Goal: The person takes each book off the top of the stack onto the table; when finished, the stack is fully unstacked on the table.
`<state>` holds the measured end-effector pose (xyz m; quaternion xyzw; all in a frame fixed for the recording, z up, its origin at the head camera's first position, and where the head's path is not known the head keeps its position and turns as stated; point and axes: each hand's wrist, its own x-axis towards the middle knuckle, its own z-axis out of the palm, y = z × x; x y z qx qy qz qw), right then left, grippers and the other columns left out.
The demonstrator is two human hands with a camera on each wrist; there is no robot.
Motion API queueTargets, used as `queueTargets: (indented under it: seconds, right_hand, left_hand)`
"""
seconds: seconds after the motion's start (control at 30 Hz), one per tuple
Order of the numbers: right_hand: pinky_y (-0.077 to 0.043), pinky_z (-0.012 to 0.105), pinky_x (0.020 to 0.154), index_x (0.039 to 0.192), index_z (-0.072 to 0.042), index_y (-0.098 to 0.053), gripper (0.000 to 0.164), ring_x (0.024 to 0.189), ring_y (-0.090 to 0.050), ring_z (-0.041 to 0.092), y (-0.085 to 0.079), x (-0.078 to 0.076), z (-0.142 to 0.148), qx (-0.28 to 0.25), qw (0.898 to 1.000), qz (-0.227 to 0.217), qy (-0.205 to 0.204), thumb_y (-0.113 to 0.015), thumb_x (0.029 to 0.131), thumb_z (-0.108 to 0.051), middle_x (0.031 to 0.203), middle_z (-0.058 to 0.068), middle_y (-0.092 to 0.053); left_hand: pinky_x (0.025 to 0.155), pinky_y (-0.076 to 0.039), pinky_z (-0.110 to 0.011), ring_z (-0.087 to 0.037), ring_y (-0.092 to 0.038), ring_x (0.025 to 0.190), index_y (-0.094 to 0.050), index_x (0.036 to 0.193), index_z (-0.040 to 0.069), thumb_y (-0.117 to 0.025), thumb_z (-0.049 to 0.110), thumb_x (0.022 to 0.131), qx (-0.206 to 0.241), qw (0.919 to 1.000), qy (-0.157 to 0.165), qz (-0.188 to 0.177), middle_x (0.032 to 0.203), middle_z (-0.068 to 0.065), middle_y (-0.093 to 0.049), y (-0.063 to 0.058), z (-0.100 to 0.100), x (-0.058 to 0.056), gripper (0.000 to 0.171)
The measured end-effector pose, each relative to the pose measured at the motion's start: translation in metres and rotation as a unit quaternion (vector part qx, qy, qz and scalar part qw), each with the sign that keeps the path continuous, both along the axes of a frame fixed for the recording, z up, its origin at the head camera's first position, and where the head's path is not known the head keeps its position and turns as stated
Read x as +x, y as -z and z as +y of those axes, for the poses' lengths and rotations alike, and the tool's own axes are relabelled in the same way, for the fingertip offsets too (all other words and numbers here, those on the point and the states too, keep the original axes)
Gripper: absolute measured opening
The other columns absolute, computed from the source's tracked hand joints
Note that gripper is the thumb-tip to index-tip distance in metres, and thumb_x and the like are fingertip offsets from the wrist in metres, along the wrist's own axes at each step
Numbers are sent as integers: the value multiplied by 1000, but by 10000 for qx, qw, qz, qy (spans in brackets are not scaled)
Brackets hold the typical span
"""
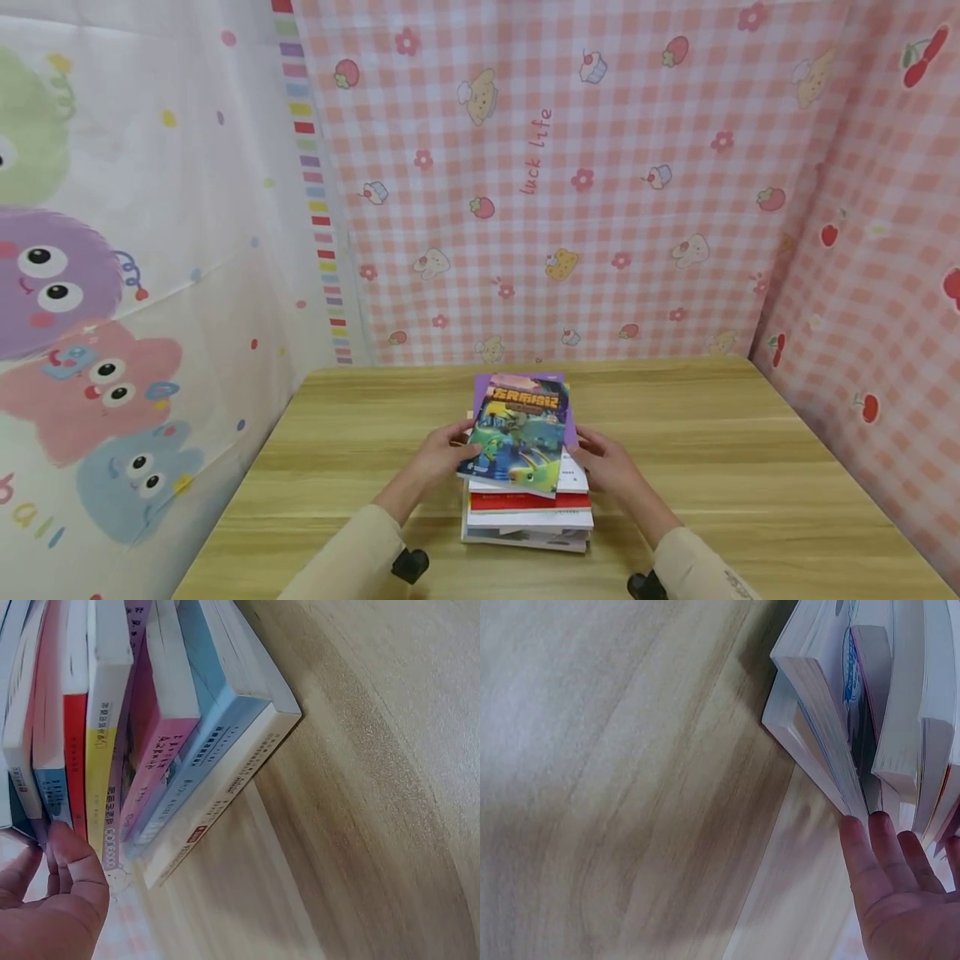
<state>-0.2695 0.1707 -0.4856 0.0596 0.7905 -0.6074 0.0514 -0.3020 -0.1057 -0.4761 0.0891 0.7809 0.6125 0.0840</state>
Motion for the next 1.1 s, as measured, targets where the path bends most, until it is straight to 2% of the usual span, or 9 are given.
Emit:
queueTargets:
  seconds: [0.2,0.37,0.53,0.77,0.97,1.1]
  right_hand:
    - [-57,41,79,149,-5,-43,51,114,-60,39,0,-1,0,-61,10000,-45,50,-56,102,-20,144,32,-44]
    - [-57,41,78,150,-5,-42,52,110,-61,37,0,-1,0,-51,10000,-43,47,-57,102,-19,142,32,-45]
    - [-58,41,74,151,-5,-39,53,102,-64,33,1,-1,-3,-137,9999,66,52,-57,102,-14,140,34,-47]
    - [-57,40,67,152,-10,-40,54,93,-65,26,-2,2,-6,-176,9998,-25,56,-55,100,-12,141,33,-46]
    - [-56,41,63,155,-10,-35,61,88,-65,25,-5,3,-6,-193,9998,-41,-25,-57,98,-10,141,34,-45]
    - [-56,41,64,155,-12,-36,61,89,-65,26,-7,3,-7,-215,9998,-44,-27,-56,97,-10,141,34,-45]
  left_hand:
    - [63,-49,-27,-18,-51,81,-52,140,-4,-71,7,90,-302,9995,-8,-101,94,-9,-52,-6,-2,-1,55]
    - [63,-49,-28,-18,-51,80,-50,140,-7,-69,6,91,-269,9993,89,-244,94,-10,-51,-10,-5,0,54]
    - [68,-53,-30,-18,-56,81,-48,140,-9,-64,1,92,143,9983,132,-554,97,-11,-53,-10,-13,2,52]
    - [76,-56,-34,-20,-64,89,-44,141,-12,-60,-3,92,577,9939,304,-889,117,-18,-60,-9,-25,1,52]
    - [80,-56,-34,-21,-63,93,-42,142,-11,-59,-4,92,825,9919,215,-941,123,-20,-57,-7,-30,2,54]
    - [79,-56,-33,-20,-62,91,-40,142,-13,-57,-6,90,1127,9906,48,-775,127,-22,-54,-5,-34,0,56]
